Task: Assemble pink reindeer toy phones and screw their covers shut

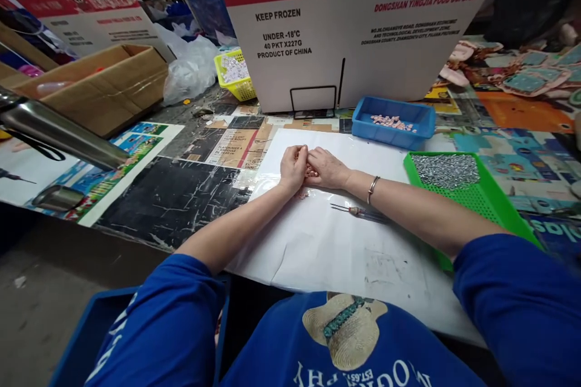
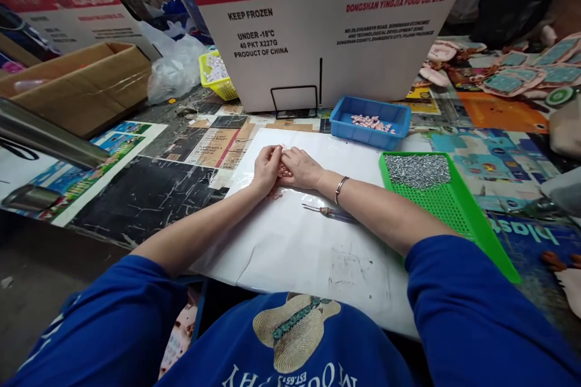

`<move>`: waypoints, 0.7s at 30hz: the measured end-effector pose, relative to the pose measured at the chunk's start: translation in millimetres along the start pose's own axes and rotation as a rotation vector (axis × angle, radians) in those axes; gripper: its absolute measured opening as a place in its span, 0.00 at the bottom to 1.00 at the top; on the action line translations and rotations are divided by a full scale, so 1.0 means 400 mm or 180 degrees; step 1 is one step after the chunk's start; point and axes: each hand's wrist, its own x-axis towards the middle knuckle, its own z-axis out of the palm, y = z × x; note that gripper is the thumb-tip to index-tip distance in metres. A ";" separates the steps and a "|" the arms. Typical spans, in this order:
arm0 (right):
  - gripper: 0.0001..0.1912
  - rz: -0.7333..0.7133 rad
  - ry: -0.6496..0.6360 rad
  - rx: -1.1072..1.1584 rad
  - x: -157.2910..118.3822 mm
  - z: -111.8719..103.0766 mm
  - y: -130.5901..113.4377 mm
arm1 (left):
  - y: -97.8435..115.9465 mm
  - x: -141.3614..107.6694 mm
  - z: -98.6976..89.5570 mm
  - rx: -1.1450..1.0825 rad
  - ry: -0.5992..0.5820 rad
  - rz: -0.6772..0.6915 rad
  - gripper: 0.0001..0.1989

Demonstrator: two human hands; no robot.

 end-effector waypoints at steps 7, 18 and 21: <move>0.18 0.0160 0.0180 0.0149 0.009 -0.011 0.012 | 0.041 0.041 0.053 -0.1320 0.0407 -0.0765 0.05; 0.25 0.0705 0.1094 0.0269 -0.022 -0.248 0.141 | 0.237 0.232 0.236 -0.2313 -0.0250 -0.1178 0.07; 0.25 0.0984 0.1487 0.0164 -0.051 -0.333 0.211 | 0.315 0.304 0.346 -0.2445 -0.0547 -0.1058 0.09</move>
